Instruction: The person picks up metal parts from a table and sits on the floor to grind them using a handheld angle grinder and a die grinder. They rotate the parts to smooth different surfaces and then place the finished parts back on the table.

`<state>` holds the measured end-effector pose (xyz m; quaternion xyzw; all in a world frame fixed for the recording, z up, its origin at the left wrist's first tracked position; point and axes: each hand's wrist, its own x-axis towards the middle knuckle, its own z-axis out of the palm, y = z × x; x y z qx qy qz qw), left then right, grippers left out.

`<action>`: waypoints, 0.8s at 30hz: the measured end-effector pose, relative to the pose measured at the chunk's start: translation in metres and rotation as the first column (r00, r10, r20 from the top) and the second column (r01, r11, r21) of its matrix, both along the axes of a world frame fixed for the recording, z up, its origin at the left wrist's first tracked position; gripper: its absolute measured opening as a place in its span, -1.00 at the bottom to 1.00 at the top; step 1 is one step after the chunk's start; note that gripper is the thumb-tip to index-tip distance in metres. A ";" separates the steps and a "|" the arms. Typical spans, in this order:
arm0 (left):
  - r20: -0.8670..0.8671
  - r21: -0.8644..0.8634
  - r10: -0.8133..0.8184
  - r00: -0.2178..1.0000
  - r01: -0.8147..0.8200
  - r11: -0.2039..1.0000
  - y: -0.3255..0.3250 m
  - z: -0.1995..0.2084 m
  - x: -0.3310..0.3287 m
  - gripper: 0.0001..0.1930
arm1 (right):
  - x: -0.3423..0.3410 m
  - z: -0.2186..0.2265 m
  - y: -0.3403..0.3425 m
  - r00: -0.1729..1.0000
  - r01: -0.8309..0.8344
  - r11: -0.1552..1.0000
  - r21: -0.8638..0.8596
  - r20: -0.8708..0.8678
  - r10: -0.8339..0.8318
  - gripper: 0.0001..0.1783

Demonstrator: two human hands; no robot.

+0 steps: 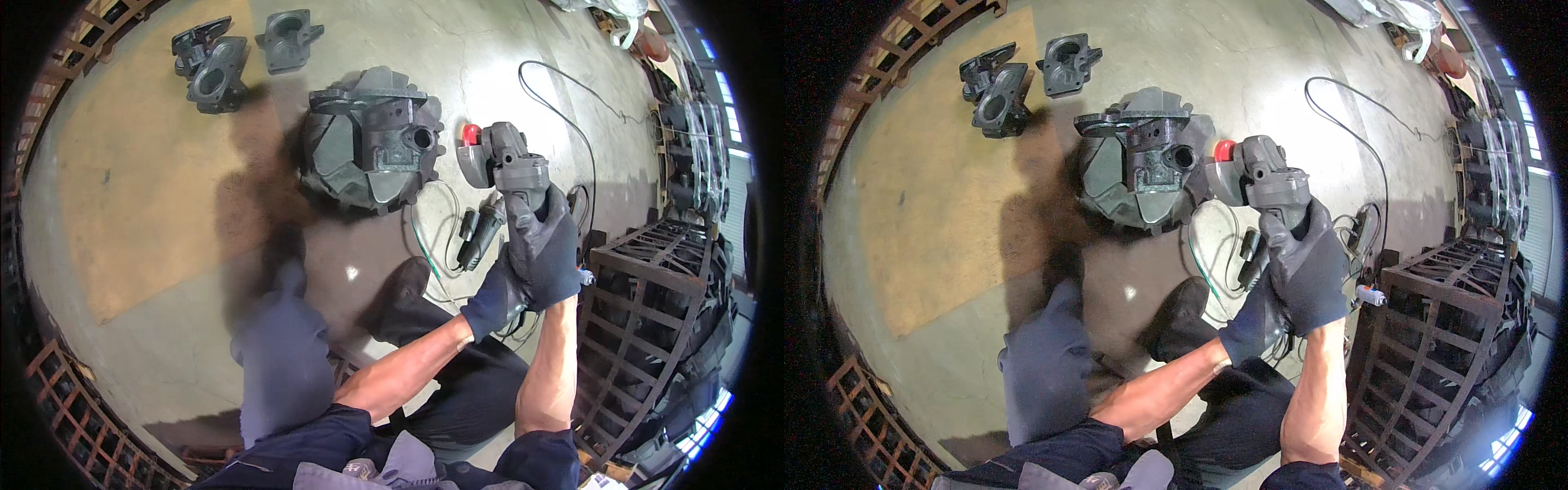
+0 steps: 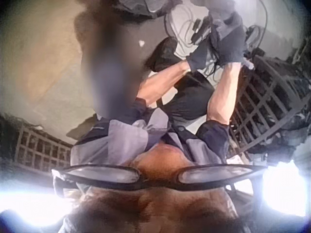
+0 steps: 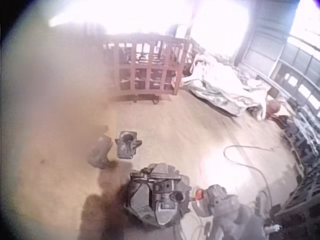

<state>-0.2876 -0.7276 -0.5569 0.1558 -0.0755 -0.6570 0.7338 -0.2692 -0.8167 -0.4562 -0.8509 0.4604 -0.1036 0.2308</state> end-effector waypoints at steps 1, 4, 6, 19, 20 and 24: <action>-0.389 -0.026 -0.033 0.921 0.025 0.999 -0.001 -0.001 0.002 -0.40 | 0.001 -0.001 0.001 0.999 0.018 1.000 0.002 -0.028 -0.018 -0.41; -0.241 0.016 -0.043 0.970 0.049 0.999 0.003 0.007 0.010 -0.33 | 0.005 0.002 0.002 0.997 0.065 0.991 0.118 -0.040 -0.061 -0.41; 0.325 0.059 -0.100 0.940 0.086 0.995 0.007 0.001 0.018 -0.16 | 0.009 0.010 0.003 0.993 0.116 0.958 0.262 -0.032 -0.112 -0.43; 0.230 0.033 -0.105 0.968 0.100 0.994 0.001 -0.025 0.007 -0.45 | 0.018 -0.015 -0.005 0.957 0.050 0.983 0.177 -0.289 0.003 -0.47; 0.270 0.023 -0.147 0.952 0.147 0.989 -0.001 -0.025 0.005 -0.43 | 0.021 -0.009 -0.005 0.945 0.062 0.983 0.171 -0.327 -0.003 -0.47; 0.432 0.020 -0.146 0.890 0.153 0.988 -0.002 -0.028 0.009 -0.41 | 0.021 -0.015 -0.008 0.940 0.055 0.987 0.149 -0.342 -0.001 -0.46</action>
